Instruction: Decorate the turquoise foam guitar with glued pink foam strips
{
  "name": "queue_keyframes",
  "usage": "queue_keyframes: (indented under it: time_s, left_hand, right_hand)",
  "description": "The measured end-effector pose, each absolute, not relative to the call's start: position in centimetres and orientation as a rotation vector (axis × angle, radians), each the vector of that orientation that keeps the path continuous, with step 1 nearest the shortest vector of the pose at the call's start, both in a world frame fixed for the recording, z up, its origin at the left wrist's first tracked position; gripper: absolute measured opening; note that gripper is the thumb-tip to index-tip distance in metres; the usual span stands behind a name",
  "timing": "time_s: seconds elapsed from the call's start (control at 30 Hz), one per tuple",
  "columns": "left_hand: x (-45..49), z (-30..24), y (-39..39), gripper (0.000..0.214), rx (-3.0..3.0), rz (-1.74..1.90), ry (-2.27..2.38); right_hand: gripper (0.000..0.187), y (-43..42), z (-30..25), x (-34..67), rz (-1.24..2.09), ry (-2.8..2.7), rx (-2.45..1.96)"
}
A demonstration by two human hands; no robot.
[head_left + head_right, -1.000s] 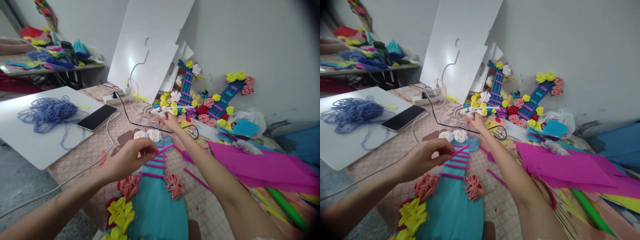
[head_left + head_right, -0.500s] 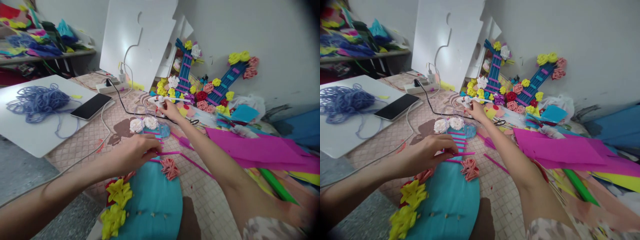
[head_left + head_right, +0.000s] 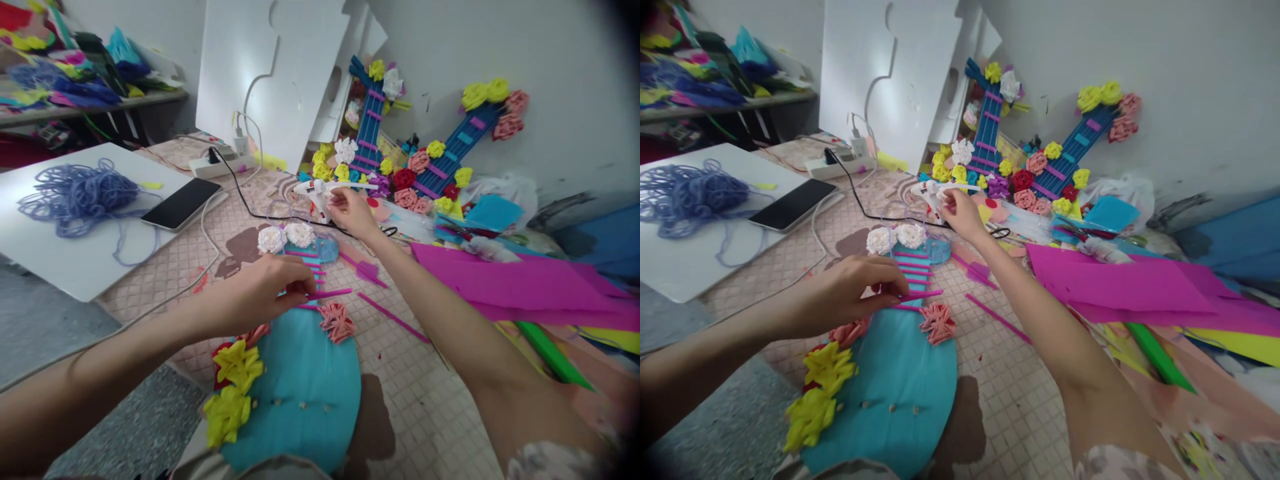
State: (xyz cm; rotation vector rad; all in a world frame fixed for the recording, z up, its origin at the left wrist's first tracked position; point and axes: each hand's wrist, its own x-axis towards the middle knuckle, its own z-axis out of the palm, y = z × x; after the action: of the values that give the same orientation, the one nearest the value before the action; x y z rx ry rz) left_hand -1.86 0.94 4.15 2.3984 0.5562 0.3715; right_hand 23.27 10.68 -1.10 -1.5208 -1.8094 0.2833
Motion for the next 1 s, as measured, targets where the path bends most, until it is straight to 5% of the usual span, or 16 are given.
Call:
queue_keyframes:
  time_s: [0.53,1.0]
  left_hand:
    - [-0.6,2.5,-0.7,0.007,2.12,0.525,0.569]
    - [-1.5,2.1,-0.1,0.006,2.21,0.477,0.572]
  right_hand:
    - [0.019,-8.6,-0.1,23.0,0.3,-1.795,-1.399]
    - [0.019,-12.0,-0.3,22.6,0.367,-1.764,-1.422]
